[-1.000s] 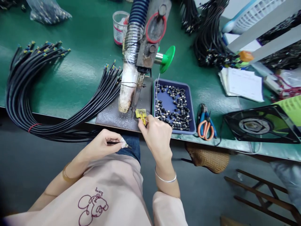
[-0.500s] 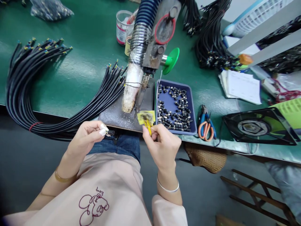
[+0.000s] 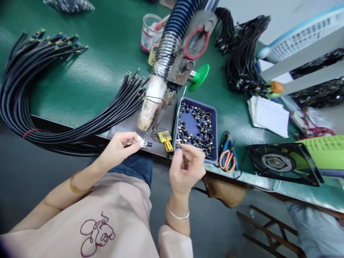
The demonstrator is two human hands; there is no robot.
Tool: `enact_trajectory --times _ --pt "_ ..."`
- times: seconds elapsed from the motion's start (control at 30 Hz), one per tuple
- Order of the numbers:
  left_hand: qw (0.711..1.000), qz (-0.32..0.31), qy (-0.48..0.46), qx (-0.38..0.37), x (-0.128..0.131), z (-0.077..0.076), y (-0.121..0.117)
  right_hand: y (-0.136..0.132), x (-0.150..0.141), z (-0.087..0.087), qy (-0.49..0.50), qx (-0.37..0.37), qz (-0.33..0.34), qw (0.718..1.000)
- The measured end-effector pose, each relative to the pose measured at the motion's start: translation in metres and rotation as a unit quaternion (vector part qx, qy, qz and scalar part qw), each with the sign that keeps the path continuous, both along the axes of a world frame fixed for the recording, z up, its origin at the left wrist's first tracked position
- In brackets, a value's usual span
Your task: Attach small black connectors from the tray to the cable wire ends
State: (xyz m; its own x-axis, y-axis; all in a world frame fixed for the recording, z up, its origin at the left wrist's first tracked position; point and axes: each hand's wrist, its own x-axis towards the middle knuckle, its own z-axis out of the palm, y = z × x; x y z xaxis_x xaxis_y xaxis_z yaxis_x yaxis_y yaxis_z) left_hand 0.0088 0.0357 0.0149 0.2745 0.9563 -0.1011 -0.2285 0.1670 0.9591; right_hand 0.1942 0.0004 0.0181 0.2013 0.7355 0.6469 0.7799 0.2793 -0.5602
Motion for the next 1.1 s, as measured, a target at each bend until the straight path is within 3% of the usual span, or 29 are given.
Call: enact_trajectory --times 0.1,0.33,0.83,1.1 --pt "0.999 0.024 0.031 0.015 0.008 -0.006 0.0 -0.008 -0.01 -0.006 0.097 0.008 0.037 0.995" --pt "0.995 0.047 0.077 0.039 0.012 -0.007 0.0 -0.001 -0.024 -0.02 0.026 0.001 0.107 0.994" --pt "0.992 0.071 0.091 0.053 0.017 0.001 0.002 0.005 -0.027 -0.01 0.033 -0.006 0.108 0.994" --pt "0.994 0.063 0.081 0.037 0.016 0.003 0.003 0.002 -0.022 -0.014 0.031 -0.021 0.127 0.991"
